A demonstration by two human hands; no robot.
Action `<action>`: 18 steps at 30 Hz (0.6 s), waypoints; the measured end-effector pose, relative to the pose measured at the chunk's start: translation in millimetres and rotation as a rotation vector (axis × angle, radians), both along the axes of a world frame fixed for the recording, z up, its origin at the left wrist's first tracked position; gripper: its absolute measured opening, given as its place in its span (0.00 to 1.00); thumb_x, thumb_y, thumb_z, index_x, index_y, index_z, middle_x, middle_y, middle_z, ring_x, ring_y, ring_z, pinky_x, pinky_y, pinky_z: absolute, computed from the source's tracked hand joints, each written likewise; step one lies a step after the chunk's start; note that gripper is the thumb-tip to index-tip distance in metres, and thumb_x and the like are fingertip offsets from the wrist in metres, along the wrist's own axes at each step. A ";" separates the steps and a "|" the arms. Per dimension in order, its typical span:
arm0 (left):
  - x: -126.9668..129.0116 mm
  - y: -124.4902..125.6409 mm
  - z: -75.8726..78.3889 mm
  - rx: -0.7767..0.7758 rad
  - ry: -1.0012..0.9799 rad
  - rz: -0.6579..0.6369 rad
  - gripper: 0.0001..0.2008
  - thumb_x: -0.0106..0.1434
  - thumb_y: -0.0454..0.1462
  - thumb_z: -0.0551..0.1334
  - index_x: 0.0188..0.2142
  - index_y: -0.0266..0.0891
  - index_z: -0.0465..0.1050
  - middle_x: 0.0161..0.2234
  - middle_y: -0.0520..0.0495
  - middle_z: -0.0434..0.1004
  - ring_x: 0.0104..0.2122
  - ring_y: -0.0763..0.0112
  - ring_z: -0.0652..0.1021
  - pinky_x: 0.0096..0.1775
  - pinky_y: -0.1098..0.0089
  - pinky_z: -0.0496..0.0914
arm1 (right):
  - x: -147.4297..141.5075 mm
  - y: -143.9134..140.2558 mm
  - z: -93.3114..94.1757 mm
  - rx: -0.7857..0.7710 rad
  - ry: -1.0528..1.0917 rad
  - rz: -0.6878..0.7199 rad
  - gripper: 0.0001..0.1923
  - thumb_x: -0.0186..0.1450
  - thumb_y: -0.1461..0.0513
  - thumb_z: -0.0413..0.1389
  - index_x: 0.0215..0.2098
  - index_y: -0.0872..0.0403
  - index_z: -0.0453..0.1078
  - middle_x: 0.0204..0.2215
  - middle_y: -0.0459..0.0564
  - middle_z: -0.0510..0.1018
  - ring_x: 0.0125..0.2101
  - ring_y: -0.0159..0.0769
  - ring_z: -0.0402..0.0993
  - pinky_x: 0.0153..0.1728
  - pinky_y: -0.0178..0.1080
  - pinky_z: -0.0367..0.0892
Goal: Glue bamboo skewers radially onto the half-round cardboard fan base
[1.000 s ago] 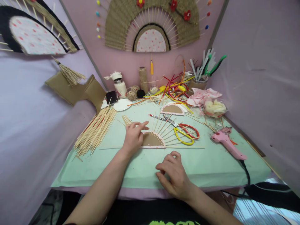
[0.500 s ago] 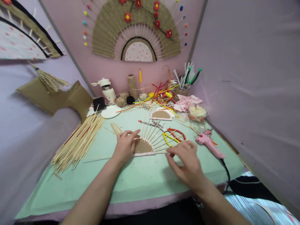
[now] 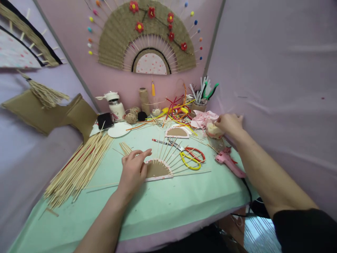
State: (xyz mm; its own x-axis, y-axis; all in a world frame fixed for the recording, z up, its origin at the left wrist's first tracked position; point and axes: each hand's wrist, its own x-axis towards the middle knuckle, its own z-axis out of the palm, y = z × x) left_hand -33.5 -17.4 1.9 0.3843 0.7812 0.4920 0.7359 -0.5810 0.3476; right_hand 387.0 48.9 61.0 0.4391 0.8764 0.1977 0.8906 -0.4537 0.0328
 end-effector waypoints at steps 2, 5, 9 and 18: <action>-3.5 -2.8 1.5 0.039 -0.016 -0.004 0.23 0.63 0.27 0.51 0.54 0.45 0.70 0.47 0.49 0.83 0.50 0.60 0.74 0.50 0.56 0.60 | -3.7 9.6 -4.9 -0.018 -0.016 -0.033 0.15 0.65 0.59 0.53 0.42 0.59 0.78 0.42 0.67 0.79 0.46 0.54 0.71 0.45 0.52 0.54; -8.1 -7.2 5.1 0.070 -0.041 -0.001 0.22 0.64 0.27 0.51 0.54 0.44 0.69 0.47 0.49 0.82 0.49 0.61 0.74 0.49 0.57 0.60 | -6.9 15.1 -9.3 -0.014 0.011 -0.067 0.16 0.64 0.60 0.56 0.45 0.63 0.75 0.42 0.70 0.79 0.47 0.53 0.72 0.44 0.50 0.53; -12.7 -13.0 11.3 0.085 -0.075 0.026 0.20 0.66 0.28 0.51 0.54 0.45 0.70 0.47 0.48 0.82 0.50 0.61 0.74 0.49 0.57 0.60 | -8.9 13.5 -12.1 0.028 0.049 -0.036 0.19 0.66 0.58 0.55 0.47 0.67 0.72 0.40 0.71 0.79 0.45 0.51 0.73 0.42 0.50 0.49; -24.8 -19.7 16.7 0.086 -0.153 0.098 0.19 0.66 0.30 0.52 0.53 0.46 0.70 0.47 0.49 0.82 0.47 0.61 0.75 0.49 0.58 0.62 | -18.8 1.5 1.0 0.209 0.059 -0.102 0.22 0.65 0.59 0.55 0.51 0.70 0.65 0.40 0.77 0.76 0.45 0.51 0.69 0.40 0.52 0.46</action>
